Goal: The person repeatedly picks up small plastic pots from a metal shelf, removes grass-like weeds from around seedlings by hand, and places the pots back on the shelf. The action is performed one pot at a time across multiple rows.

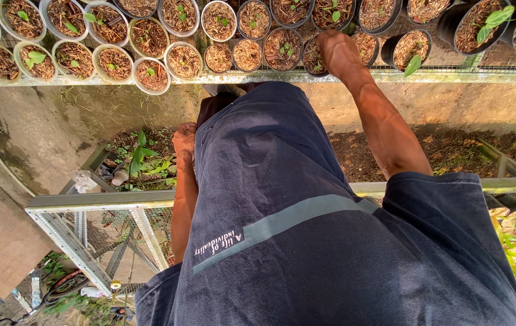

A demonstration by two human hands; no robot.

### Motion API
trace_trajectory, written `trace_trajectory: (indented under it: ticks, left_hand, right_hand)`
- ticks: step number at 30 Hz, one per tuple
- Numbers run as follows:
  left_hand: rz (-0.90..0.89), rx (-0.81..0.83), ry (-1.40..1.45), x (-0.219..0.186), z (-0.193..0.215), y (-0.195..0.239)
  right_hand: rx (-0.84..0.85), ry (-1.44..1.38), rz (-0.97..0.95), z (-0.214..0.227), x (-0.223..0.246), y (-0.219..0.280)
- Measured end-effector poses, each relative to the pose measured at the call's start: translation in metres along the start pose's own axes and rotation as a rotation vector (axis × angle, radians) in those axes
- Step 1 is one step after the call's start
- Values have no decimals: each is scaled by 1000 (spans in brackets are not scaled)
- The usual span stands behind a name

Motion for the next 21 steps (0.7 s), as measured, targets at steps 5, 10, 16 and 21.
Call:
trace_trajectory:
  ticks: [5,10,16,21]
  left_hand:
    - [-17,12,44,1,-2,1]
    - [-14,-6,12,4,-1,1]
    - [24,7,-32,3,-2,0]
    - [9,-2,-18,3,-1,0]
  right_hand:
    - [34,-186,-89,4,-5,6]
    - [87,-447,-243,16,-16,8]
    - [-62,-474,-113,18,-18,10]
    - [-106,-466,-29,19,-16,6]
Point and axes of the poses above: each hand's wrist, its own y-axis away from the middle knuckle, its own z-axis out of the back of the hand, x = y × z, the point moved 7 cm from there along -y, towards the middle knuckle, and after that the axes turned 13 degrees about y, right-handed, at the moved point
